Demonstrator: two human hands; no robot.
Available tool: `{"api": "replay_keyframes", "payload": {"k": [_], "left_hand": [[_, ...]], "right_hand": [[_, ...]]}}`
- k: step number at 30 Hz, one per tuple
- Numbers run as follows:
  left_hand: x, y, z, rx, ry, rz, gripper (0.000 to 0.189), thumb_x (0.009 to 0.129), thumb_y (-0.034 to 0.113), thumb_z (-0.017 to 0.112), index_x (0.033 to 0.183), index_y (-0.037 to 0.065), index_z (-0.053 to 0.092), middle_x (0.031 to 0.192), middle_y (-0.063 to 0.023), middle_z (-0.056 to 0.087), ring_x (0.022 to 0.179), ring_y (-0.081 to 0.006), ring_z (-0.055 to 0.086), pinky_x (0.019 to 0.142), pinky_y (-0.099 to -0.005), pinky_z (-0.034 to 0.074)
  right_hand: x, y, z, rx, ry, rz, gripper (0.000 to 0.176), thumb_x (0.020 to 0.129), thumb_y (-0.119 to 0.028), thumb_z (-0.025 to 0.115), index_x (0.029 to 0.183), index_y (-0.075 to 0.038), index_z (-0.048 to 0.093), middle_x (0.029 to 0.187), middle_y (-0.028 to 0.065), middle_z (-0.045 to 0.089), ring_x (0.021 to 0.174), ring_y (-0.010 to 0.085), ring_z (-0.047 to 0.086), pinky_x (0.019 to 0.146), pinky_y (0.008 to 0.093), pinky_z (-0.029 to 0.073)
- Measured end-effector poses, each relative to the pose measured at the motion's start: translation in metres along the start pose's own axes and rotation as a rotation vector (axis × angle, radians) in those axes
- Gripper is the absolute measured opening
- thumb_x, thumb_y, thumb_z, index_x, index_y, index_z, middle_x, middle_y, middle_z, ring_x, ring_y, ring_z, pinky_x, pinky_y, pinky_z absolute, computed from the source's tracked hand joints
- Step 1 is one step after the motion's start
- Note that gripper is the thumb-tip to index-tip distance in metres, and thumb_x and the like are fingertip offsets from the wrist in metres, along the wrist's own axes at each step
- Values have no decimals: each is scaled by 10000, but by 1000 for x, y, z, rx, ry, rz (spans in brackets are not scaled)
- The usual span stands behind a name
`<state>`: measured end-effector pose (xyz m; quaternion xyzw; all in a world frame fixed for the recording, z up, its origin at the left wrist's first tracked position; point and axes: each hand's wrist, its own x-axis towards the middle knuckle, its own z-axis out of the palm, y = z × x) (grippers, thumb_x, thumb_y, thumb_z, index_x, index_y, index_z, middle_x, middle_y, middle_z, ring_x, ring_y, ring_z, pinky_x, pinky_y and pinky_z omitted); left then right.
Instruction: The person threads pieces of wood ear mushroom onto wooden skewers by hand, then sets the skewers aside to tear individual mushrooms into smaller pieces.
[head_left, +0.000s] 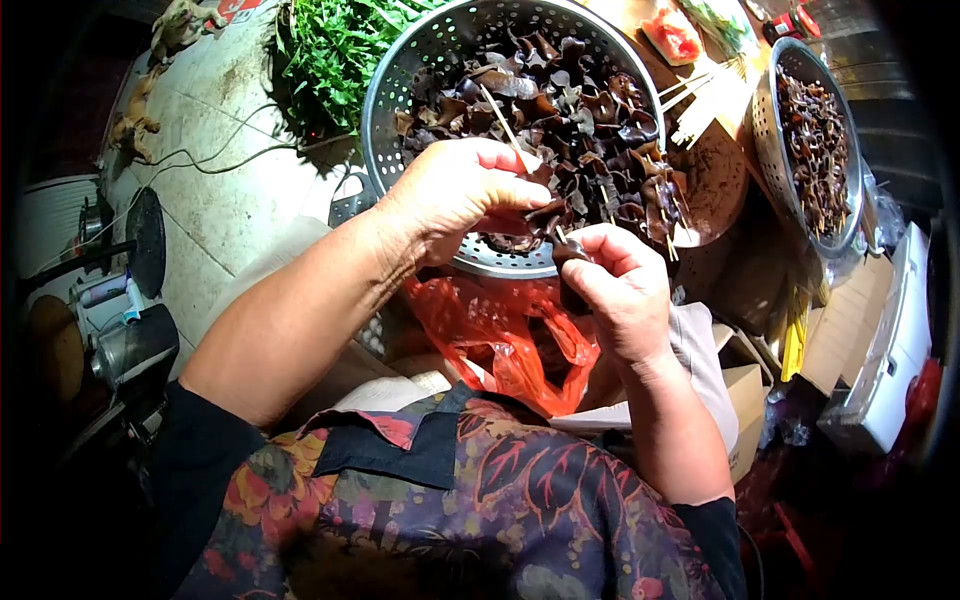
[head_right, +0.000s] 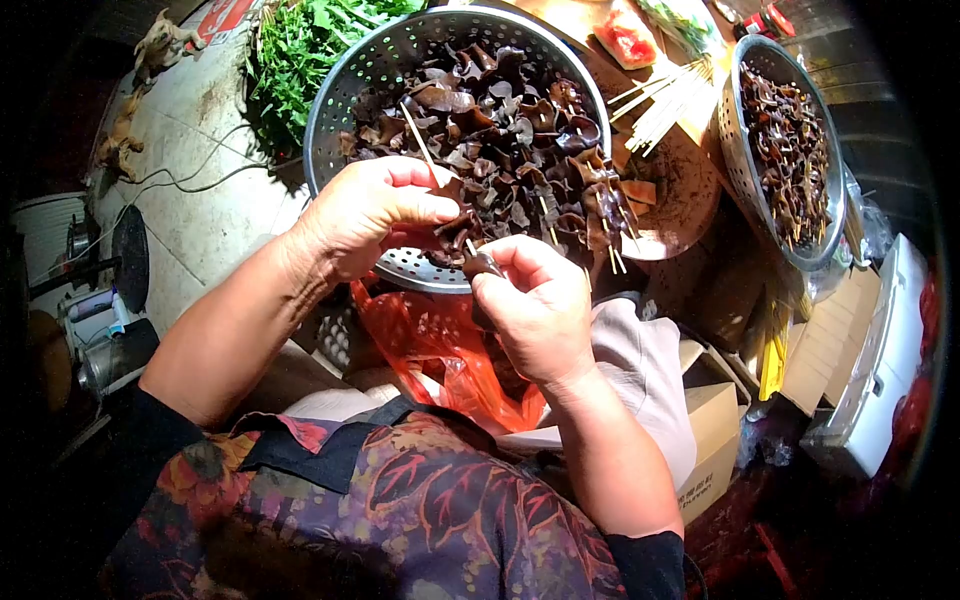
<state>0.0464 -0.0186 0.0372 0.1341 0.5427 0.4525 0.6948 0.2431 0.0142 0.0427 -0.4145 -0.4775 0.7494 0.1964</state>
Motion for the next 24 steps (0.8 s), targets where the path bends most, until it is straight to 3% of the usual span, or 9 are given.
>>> {"api": "replay_keyframes", "payload": {"k": [8, 12, 14, 17, 18, 19, 22, 23, 24], "left_hand": [[11, 7, -13, -164, 76, 130, 180, 830, 36, 626, 1002, 42, 576, 887, -50, 645, 801, -156, 641, 767, -308, 538], [4, 5, 1, -113, 54, 70, 239, 785, 75, 685, 1001, 59, 583, 901, -29, 649, 798, -139, 632, 701, -300, 529], [2, -4, 6, -139, -33, 65, 308, 739, 18, 698, 1018, 37, 570, 929, -50, 635, 802, -157, 628, 686, -323, 545], [3, -7, 8, -118, -23, 131, 330, 725, -26, 687, 1027, 16, 562, 917, -66, 627, 784, -166, 628, 679, -311, 548], [3, -6, 8, -105, -33, 147, 332, 723, -37, 685, 1028, 9, 561, 913, -69, 626, 780, -167, 628, 679, -308, 549], [1, -6, 7, -74, -83, 109, 397, 742, -7, 678, 1111, 28, 538, 1009, -63, 633, 874, -159, 627, 774, -309, 526], [-2, -11, 11, -117, -138, 50, 413, 735, -45, 671, 1116, 6, 521, 1002, -85, 632, 859, -174, 636, 785, -312, 532], [-3, -12, 15, -140, -94, 46, 331, 713, -58, 691, 1016, -14, 564, 898, -98, 644, 772, -178, 643, 692, -293, 550], [-6, -10, 17, -167, -79, 47, 340, 712, -61, 692, 1023, -11, 564, 896, -94, 644, 771, -179, 643, 690, -288, 550]], "right_hand": [[0, -1, 1, -100, 23, -69, 90, 788, -8, 586, 873, -2, 617, 724, -29, 582, 630, 16, 492, 557, 172, 398], [0, 1, -1, -172, 37, -85, 83, 785, -13, 589, 862, -3, 618, 703, -33, 578, 619, 14, 490, 548, 170, 396], [0, -4, 2, -44, 38, 14, 76, 781, -18, 591, 851, -5, 618, 691, -36, 574, 601, 12, 486, 536, 168, 394], [0, -3, 2, -64, 59, 4, 68, 777, -14, 588, 837, -6, 618, 685, -36, 573, 580, 10, 484, 521, 166, 389], [0, 0, 2, -50, 68, -6, 85, 772, -16, 588, 852, -8, 614, 679, -38, 566, 557, 7, 469, 504, 164, 380], [0, 1, 2, -41, 75, -3, 127, 767, -9, 584, 893, -9, 597, 666, -44, 552, 545, 4, 455, 493, 161, 371], [2, -1, 5, 59, 91, 12, 305, 748, 36, 557, 1044, -10, 497, 646, -55, 505, 515, 1, 416, 455, 162, 343], [3, -3, 7, 77, 79, 24, 285, 750, 38, 555, 1028, -5, 508, 661, -46, 516, 522, 4, 426, 459, 162, 349], [3, -5, 7, 96, 67, 36, 265, 752, 40, 553, 1013, 0, 518, 675, -37, 527, 528, 7, 437, 462, 163, 355]]}}
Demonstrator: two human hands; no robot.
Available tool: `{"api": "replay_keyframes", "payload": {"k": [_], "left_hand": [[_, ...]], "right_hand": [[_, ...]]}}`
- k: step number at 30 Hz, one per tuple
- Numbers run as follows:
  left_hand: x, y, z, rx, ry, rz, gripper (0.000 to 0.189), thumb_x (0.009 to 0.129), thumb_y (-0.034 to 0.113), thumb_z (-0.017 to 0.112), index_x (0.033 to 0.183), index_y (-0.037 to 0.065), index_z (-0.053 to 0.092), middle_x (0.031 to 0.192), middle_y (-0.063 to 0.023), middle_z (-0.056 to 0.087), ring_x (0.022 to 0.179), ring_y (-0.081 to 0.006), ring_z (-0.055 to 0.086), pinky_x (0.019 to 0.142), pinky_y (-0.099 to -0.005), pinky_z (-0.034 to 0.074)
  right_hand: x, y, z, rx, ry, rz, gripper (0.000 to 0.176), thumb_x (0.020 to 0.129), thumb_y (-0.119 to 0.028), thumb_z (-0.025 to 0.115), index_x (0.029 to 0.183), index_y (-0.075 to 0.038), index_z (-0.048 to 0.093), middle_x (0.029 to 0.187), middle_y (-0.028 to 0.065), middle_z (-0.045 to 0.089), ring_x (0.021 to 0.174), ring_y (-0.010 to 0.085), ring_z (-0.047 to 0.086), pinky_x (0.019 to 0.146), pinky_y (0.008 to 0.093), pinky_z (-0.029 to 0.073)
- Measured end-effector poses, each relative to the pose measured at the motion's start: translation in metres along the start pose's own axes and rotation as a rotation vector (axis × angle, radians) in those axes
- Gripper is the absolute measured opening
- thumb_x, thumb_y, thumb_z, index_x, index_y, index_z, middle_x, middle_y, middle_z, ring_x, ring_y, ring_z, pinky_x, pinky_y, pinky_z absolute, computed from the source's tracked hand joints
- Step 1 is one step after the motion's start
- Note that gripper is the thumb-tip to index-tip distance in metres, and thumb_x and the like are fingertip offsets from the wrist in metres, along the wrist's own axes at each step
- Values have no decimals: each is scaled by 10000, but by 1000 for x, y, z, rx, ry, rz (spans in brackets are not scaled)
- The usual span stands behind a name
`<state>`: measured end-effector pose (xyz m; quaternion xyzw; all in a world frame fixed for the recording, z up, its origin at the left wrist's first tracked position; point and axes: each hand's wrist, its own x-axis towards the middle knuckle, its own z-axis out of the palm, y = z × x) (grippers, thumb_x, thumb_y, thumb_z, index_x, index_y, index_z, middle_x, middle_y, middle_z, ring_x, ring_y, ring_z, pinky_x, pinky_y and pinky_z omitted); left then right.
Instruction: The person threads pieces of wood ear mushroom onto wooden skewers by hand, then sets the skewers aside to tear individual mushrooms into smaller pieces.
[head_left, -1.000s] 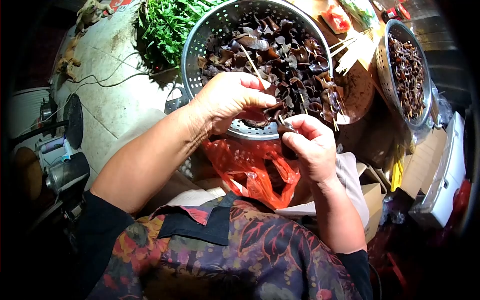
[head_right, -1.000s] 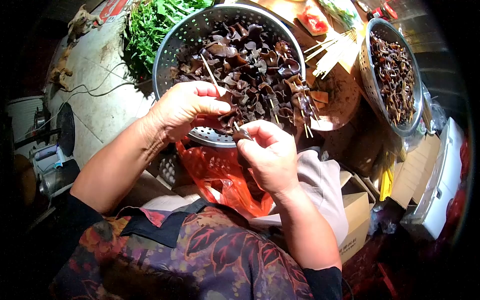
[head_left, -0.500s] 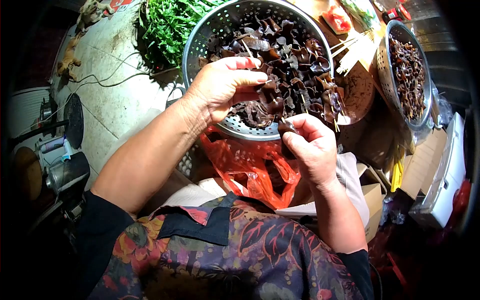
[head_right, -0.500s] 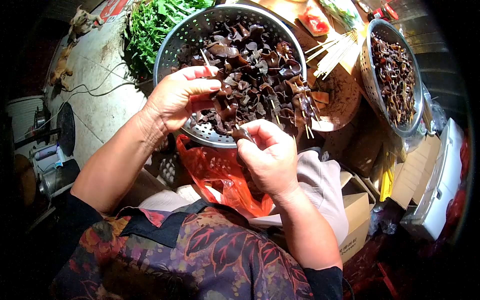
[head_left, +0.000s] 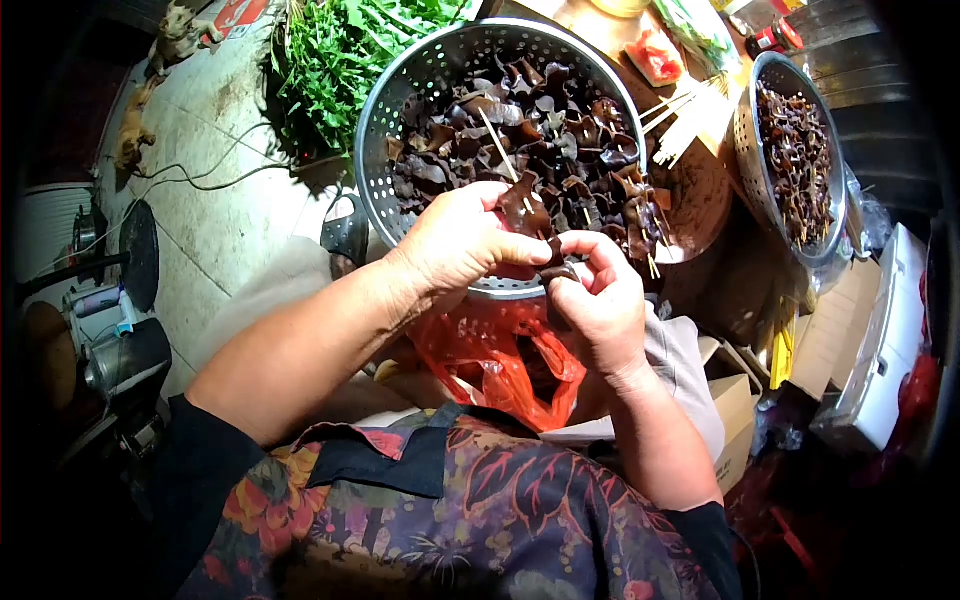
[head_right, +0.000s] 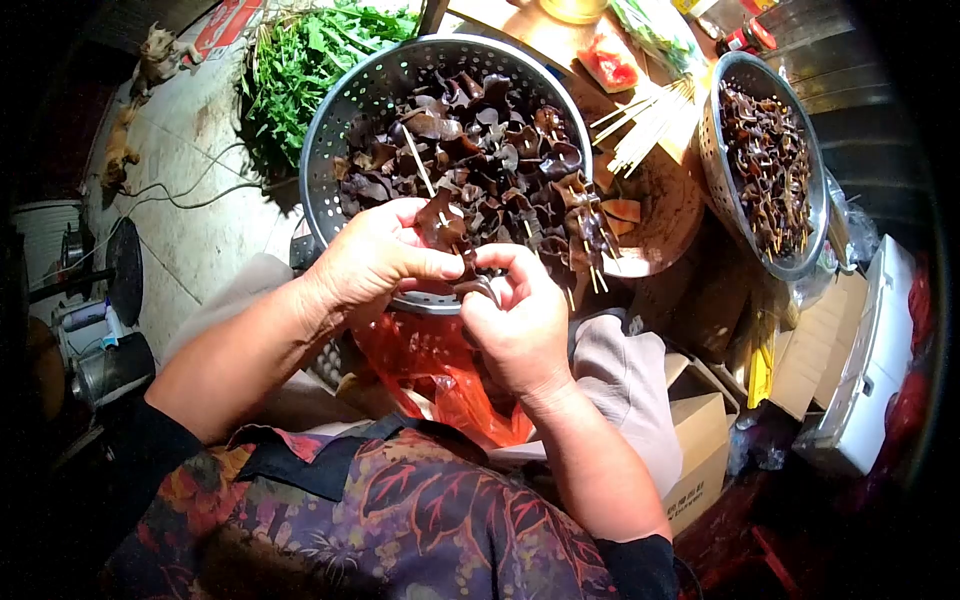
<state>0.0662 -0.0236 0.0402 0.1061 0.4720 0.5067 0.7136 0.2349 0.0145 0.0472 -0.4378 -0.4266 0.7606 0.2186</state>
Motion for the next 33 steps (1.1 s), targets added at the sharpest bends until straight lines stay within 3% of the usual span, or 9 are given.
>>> {"api": "replay_keyframes", "payload": {"k": [5, 9, 12, 19, 21, 22, 26, 29, 33], "left_hand": [[2, 0, -5, 27, 53, 37, 326, 788, -4, 645, 1093, -10, 529, 968, -95, 637, 818, -173, 639, 731, -306, 540], [8, 2, -17, 38, 97, 30, 217, 851, 109, 599, 1033, -6, 564, 909, -99, 647, 765, -189, 642, 675, -324, 543], [12, -1, -20, 37, 144, 47, 212, 842, 94, 602, 1028, -3, 566, 900, -99, 647, 757, -192, 642, 673, -330, 547], [6, -6, -21, -63, 116, -67, 164, 816, 44, 615, 969, 28, 557, 867, -91, 638, 780, -196, 642, 679, -335, 551], [7, -8, -21, -45, 108, -21, 192, 811, 59, 627, 989, 36, 559, 866, -85, 632, 773, -186, 641, 672, -308, 541], [12, 2, -29, 108, 125, -61, 233, 802, 76, 643, 1014, 34, 556, 871, -81, 624, 754, -170, 642, 661, -276, 533], [37, 18, -45, 365, 303, 268, 251, 808, 77, 626, 1045, 21, 565, 854, -48, 619, 682, -123, 627, 612, -223, 507], [54, 23, -41, 561, 358, 375, 128, 800, 45, 599, 915, 22, 648, 808, -30, 634, 617, -87, 576, 589, -219, 493], [86, 3, -40, 1139, 378, 471, 285, 823, 216, 567, 1022, 32, 655, 971, -119, 674, 873, -200, 638, 817, -299, 481]], "right_hand": [[2, 0, -1, -60, -9, -27, 199, 762, 35, 547, 959, 8, 542, 705, -16, 552, 563, 14, 467, 487, 167, 377], [0, 6, -1, -154, -7, -95, 174, 763, 27, 557, 934, -3, 551, 723, -35, 550, 602, 7, 463, 528, 160, 375], [0, 12, -2, -209, -8, -132, 162, 766, 13, 566, 926, -11, 557, 724, -48, 538, 626, 3, 448, 550, 158, 368], [6, 12, -4, -108, -117, 110, 98, 807, -92, 634, 855, -23, 583, 725, -37, 545, 661, 16, 456, 573, 168, 376], [6, 7, -4, -83, -72, 146, 84, 822, -105, 629, 817, -27, 598, 682, -13, 559, 580, 44, 489, 511, 189, 395], [7, 3, -4, -71, -50, 163, 92, 829, -112, 627, 797, -29, 605, 660, -1, 566, 539, 58, 505, 480, 200, 404], [8, -8, -7, 25, 76, 137, 86, 837, -100, 620, 789, -34, 593, 627, -7, 541, 492, 65, 474, 445, 209, 401], [5, -14, -11, 89, 80, 50, 88, 845, -85, 606, 788, -23, 583, 634, -2, 540, 510, 65, 476, 457, 212, 405], [2, -20, -20, 117, 95, 18, 98, 850, -83, 597, 779, -20, 573, 632, 1, 539, 509, 68, 483, 462, 205, 401]]}}
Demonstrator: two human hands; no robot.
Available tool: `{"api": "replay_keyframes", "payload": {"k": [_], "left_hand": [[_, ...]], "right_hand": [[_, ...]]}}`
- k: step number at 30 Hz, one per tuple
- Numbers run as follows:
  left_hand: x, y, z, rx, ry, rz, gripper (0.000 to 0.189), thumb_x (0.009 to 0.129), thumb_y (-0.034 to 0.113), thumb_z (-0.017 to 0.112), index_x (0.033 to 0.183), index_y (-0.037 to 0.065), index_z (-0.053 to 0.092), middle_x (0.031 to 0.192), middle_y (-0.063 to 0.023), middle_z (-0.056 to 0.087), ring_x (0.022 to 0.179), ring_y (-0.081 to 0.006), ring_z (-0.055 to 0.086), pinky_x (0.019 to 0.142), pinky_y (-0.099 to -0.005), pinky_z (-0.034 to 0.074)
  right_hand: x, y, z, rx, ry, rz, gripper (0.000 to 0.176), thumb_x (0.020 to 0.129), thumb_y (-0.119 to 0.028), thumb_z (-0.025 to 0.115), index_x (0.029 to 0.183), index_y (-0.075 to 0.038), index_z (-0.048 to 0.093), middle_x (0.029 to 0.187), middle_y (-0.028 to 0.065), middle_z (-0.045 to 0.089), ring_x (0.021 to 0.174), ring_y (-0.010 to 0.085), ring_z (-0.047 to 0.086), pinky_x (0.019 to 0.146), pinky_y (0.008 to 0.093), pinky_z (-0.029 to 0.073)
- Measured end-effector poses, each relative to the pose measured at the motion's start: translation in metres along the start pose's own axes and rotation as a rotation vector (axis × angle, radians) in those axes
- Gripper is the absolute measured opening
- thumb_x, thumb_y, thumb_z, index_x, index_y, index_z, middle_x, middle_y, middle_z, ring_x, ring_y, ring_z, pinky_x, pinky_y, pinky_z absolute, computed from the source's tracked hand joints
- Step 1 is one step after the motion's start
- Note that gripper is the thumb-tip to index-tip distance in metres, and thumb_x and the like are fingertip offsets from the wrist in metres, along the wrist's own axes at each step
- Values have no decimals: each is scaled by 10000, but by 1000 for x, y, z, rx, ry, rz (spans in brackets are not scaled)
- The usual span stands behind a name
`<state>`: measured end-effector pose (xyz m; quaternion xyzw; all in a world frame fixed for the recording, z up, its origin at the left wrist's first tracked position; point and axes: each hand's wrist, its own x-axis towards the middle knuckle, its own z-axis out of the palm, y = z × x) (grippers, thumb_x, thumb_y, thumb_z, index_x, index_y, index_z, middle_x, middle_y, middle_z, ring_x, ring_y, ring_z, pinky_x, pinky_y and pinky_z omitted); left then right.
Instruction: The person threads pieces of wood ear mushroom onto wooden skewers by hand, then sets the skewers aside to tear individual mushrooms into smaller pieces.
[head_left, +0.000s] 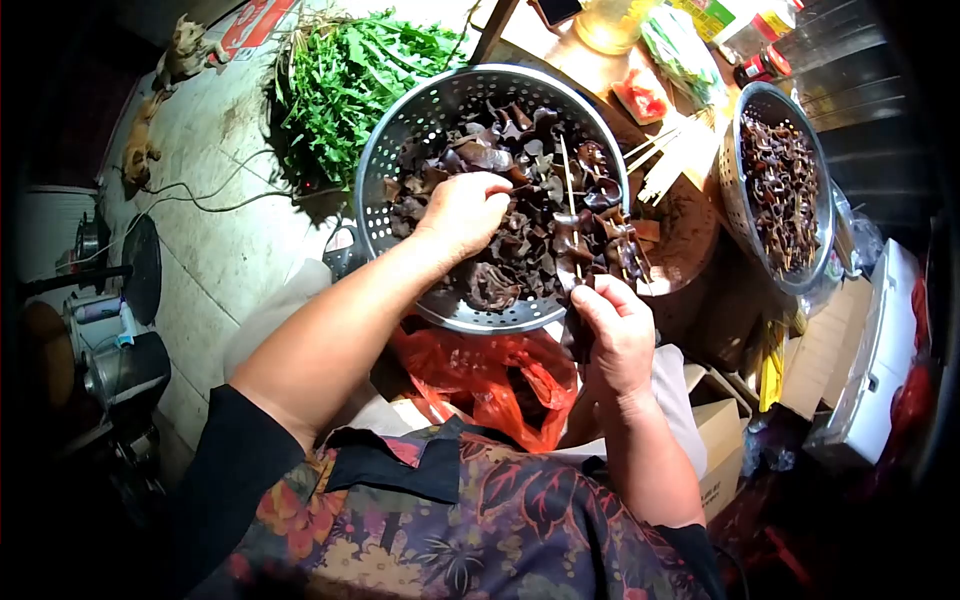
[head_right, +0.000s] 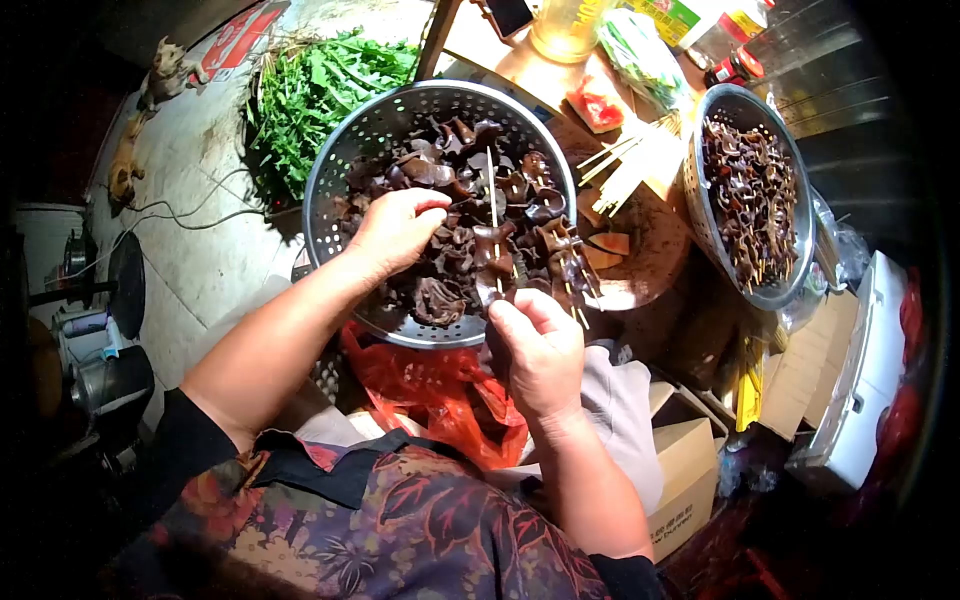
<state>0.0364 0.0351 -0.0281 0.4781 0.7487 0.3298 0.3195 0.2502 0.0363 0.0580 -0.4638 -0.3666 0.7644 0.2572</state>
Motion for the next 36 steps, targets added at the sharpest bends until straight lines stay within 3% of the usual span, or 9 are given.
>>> {"api": "replay_keyframes", "payload": {"k": [3, 6, 10, 15, 17, 22, 23, 29, 36], "left_hand": [[10, 9, 14, 32, 72, -106, 312, 825, 290, 587, 953, 16, 662, 893, -144, 669, 824, -237, 640, 758, -327, 481], [23, 13, 20, -10, 80, -252, 382, 813, 383, 627, 768, 6, 669, 651, -102, 624, 567, -187, 570, 617, -343, 456], [32, 12, 29, -457, 128, -638, 238, 772, 238, 678, 700, 22, 609, 580, -24, 525, 437, -134, 484, 366, -268, 411], [20, 22, 20, -780, 161, -697, 98, 770, 162, 615, 740, 71, 597, 622, -5, 540, 460, -98, 475, 423, -239, 407], [13, 31, 12, -953, 225, -546, 108, 737, 144, 612, 683, 55, 582, 620, -12, 544, 527, -100, 495, 476, -231, 395], [-4, 52, -34, -1070, 183, -336, 67, 786, 118, 582, 790, 58, 611, 765, -42, 619, 654, -125, 586, 604, -248, 493], [-4, 41, -40, -1021, 130, -296, 94, 824, 105, 536, 885, 87, 605, 825, -32, 644, 710, -133, 624, 675, -273, 512], [-18, 34, -65, -985, 174, -176, 114, 856, 101, 539, 945, 46, 583, 846, -39, 647, 711, -133, 625, 688, -290, 527], [-20, 17, -81, -1041, 195, -248, 123, 884, 106, 529, 982, 46, 574, 836, -39, 632, 690, -124, 612, 635, -284, 528]], "right_hand": [[-1, -8, -3, -34, 9, 11, 101, 853, -86, 594, 783, -18, 569, 630, 4, 539, 497, 69, 482, 452, 201, 395], [-2, -10, -2, -3, -9, 49, 95, 855, -92, 598, 797, -24, 567, 633, 11, 544, 482, 68, 480, 427, 205, 391], [-3, -8, -3, -5, -46, 25, 87, 849, -83, 615, 798, -35, 563, 656, -20, 539, 521, 47, 475, 457, 191, 394], [-5, -8, -6, 5, -68, 60, 82, 842, -84, 625, 799, -38, 572, 682, -36, 544, 565, 29, 468, 481, 182, 387], [-6, -7, -6, -123, -70, 39, 75, 838, -82, 626, 795, -37, 583, 684, -44, 547, 572, 18, 459, 486, 182, 383], [-8, -1, -2, -133, -147, 40, 69, 833, -77, 623, 787, -37, 591, 679, -51, 550, 584, 12, 458, 495, 180, 375], [-9, 1, -2, -131, -168, 33, 69, 832, -77, 622, 785, -38, 591, 676, -52, 549, 585, 12, 460, 498, 179, 371], [-20, 2, 10, -137, -224, 66, 54, 831, -55, 611, 787, -26, 597, 688, -47, 562, 581, 15, 464, 513, 175, 367], [-15, 3, 22, -124, -203, 17, 52, 830, -45, 614, 786, -28, 592, 681, -44, 553, 572, 21, 460, 508, 173, 361]]}}
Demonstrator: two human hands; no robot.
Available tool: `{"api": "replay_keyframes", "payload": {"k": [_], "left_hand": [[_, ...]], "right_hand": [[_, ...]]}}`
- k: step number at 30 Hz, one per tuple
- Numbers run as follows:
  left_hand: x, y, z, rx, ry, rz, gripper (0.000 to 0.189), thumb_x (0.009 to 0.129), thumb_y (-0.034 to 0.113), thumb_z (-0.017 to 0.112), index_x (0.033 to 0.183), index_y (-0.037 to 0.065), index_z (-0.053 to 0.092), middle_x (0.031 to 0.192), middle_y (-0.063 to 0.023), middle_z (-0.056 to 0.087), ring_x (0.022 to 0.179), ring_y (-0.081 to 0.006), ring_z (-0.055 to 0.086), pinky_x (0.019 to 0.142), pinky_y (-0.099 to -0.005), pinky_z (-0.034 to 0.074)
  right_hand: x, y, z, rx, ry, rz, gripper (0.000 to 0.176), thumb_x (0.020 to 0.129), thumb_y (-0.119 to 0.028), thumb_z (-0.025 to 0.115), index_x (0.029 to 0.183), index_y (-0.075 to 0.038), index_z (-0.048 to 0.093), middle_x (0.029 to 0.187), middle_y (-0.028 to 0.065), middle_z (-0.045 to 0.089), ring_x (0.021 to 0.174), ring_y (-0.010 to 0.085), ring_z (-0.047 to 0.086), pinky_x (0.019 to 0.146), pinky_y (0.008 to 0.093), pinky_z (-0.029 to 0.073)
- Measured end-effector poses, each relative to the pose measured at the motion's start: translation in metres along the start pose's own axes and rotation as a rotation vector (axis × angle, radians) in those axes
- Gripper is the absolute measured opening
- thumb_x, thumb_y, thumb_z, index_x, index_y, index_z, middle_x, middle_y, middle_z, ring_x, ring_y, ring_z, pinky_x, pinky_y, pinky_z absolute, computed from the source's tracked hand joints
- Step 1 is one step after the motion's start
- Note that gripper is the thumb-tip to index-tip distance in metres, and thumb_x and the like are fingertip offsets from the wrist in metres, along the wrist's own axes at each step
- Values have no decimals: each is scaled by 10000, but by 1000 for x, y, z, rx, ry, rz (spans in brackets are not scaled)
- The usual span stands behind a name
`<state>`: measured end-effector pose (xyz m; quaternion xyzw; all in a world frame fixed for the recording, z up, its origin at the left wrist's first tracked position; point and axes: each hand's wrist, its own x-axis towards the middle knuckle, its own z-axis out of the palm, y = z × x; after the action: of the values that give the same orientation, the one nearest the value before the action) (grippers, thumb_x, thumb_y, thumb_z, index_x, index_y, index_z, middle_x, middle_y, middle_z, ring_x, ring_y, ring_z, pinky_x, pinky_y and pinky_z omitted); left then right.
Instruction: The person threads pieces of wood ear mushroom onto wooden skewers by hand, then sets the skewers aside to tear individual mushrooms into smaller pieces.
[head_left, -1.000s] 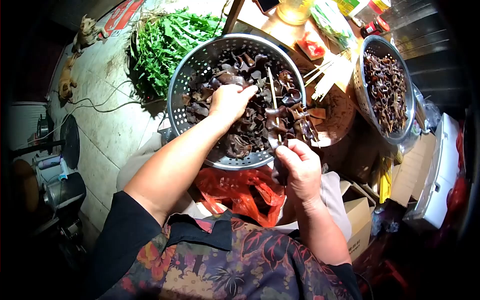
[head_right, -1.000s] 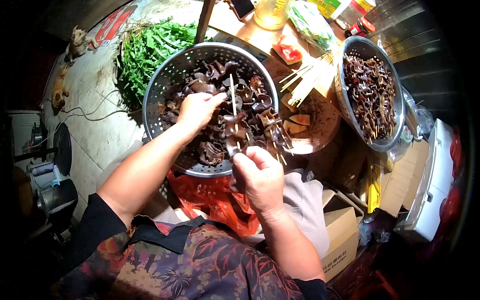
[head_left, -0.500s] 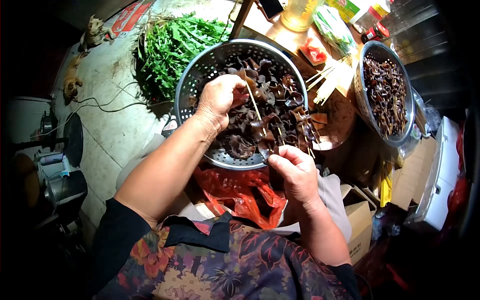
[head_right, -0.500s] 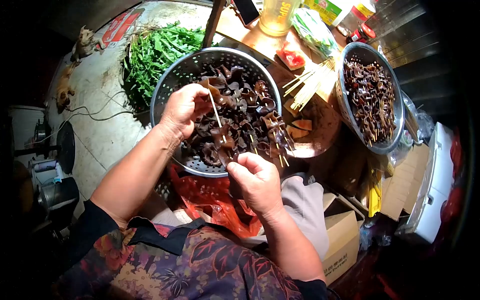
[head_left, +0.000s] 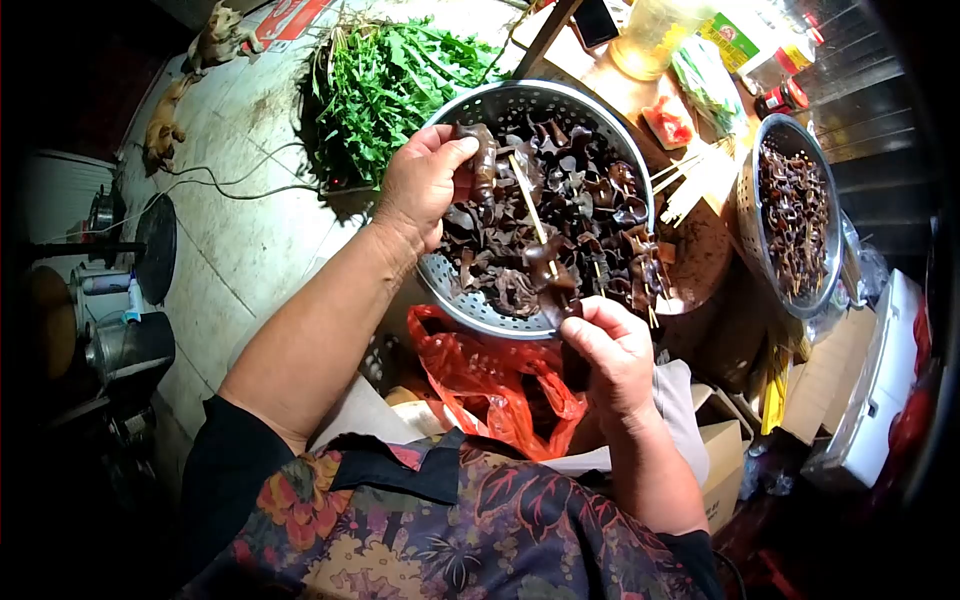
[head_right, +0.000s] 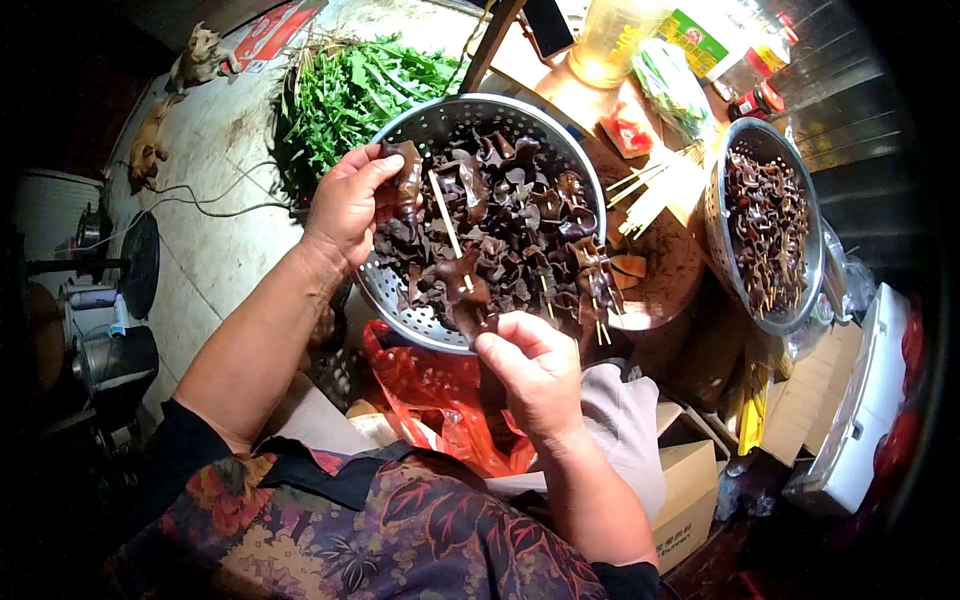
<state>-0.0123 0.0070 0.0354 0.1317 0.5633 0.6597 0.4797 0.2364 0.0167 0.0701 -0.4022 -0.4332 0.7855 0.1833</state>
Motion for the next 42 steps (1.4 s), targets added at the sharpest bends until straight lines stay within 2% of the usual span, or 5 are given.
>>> {"api": "replay_keyframes", "payload": {"k": [14, 19, 25, 33, 42], "left_hand": [[35, -24, 11, 411, 136, -104, 370, 812, 73, 577, 1163, -11, 494, 870, -64, 604, 666, -122, 600, 526, -243, 486], [45, -68, 22, 820, 49, -128, 234, 707, 293, 687, 752, 63, 689, 750, -116, 674, 685, -186, 637, 674, -304, 497], [46, -74, 34, 1264, 77, -40, 321, 671, 343, 754, 724, 40, 664, 729, -124, 663, 664, -212, 629, 676, -321, 487], [17, -40, 37, 369, -180, -387, 105, 773, 149, 696, 797, 62, 641, 738, -21, 623, 611, -113, 567, 601, -254, 491], [-3, -1, 20, -53, -187, -192, 80, 855, 95, 602, 929, 64, 601, 832, -32, 646, 729, -123, 632, 668, -285, 534]], "right_hand": [[6, -14, -16, 87, 103, -147, 43, 831, -55, 597, 824, -14, 608, 726, -28, 570, 612, 34, 477, 554, 176, 381], [0, -16, -22, 125, 155, -111, 54, 838, -68, 592, 810, -22, 597, 658, -24, 551, 508, 33, 446, 456, 174, 355], [-4, -20, -23, 124, 181, -64, 71, 848, -61, 584, 787, -27, 574, 610, -17, 533, 458, 43, 435, 413, 189, 352], [-8, -25, -18, 126, 124, -9, 71, 848, -51, 587, 789, -21, 559, 593, -5, 522, 441, 56, 440, 407, 198, 357], [-8, -19, -6, 68, -15, 34, 88, 854, -56, 580, 782, -16, 550, 566, 7, 522, 402, 66, 447, 362, 206, 346]]}}
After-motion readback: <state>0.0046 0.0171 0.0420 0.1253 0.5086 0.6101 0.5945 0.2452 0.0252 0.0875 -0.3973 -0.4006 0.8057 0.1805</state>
